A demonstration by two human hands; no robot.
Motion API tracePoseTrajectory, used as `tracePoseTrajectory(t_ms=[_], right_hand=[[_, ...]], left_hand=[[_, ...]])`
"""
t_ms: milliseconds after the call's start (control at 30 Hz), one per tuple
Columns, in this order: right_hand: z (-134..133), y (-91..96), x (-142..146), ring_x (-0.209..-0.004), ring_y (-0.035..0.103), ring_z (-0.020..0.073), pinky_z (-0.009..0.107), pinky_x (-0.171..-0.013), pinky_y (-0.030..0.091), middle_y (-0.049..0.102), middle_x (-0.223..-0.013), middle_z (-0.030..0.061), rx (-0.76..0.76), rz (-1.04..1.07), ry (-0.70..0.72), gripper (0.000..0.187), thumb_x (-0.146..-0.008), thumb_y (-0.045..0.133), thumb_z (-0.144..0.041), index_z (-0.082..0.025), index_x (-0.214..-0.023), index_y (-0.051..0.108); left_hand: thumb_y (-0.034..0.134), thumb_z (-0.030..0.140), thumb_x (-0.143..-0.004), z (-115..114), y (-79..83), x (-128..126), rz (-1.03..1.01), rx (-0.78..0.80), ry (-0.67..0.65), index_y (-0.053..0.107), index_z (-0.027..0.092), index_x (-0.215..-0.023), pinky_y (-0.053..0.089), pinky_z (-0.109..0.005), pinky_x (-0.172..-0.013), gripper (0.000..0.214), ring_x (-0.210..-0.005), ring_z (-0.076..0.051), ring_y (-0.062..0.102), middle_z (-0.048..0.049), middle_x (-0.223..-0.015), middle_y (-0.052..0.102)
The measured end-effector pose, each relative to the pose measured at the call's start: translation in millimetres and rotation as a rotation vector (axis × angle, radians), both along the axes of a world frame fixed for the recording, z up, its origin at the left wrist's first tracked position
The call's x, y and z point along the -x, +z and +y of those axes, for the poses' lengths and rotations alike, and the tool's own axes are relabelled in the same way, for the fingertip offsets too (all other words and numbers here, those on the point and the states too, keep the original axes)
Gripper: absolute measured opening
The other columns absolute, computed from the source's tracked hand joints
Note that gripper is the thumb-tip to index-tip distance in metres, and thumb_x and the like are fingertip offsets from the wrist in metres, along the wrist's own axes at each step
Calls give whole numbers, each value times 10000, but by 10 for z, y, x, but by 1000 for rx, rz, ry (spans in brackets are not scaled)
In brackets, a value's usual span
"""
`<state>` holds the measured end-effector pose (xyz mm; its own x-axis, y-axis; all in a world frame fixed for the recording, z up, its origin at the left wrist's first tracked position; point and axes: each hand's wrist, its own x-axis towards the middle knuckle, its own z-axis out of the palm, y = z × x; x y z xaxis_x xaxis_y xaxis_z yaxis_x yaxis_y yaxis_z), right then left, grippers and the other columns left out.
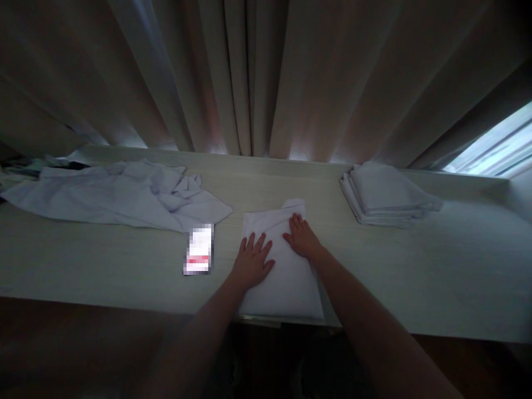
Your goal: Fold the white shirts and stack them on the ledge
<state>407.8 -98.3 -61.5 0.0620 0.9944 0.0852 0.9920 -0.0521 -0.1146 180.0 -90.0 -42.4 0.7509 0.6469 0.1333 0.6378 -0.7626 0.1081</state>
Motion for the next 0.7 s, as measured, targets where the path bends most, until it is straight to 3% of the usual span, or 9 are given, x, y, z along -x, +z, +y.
tracePoseTrajectory(t_ms=[200,433,567,700], right_hand=[[-338,221,51,-1328,34,264,430,-1060,146,140,-1443,165,16,12,146,692,-872,215,-526,-43,-1368,239],[-567,50,67,-1329,25,267,456,-1059,139,163,-1442,150,26,-6,129,664,-873,254,-512,-66,-1366,256],[-551,-14,70,-1330,13,265,451,-1066,110,146,-1449,137,-3,-2,116,662,-875,251,-509,-66,-1368,253],[-558,35,92,-1329,54,264,453,-1064,125,177,-1440,139,-7,9,98,652,-876,254,-507,-71,-1359,279]], left_hand=[[379,556,-793,150,71,-70,29,56,-66,254,276,-1361,124,-512,-1028,645,-1311,-334,149,-65,-1475,109],[306,579,-813,447,-30,-116,34,77,-63,251,282,-1364,89,-485,-1046,628,-1325,-288,128,-38,-1461,184],[273,567,-829,454,-92,-89,4,12,-51,233,284,-1371,52,-462,-1061,613,-1335,-260,91,-19,-1465,169],[289,562,-827,379,-53,-113,23,-15,-18,266,276,-1360,70,-469,-1056,605,-1333,-273,97,-34,-1460,188]])
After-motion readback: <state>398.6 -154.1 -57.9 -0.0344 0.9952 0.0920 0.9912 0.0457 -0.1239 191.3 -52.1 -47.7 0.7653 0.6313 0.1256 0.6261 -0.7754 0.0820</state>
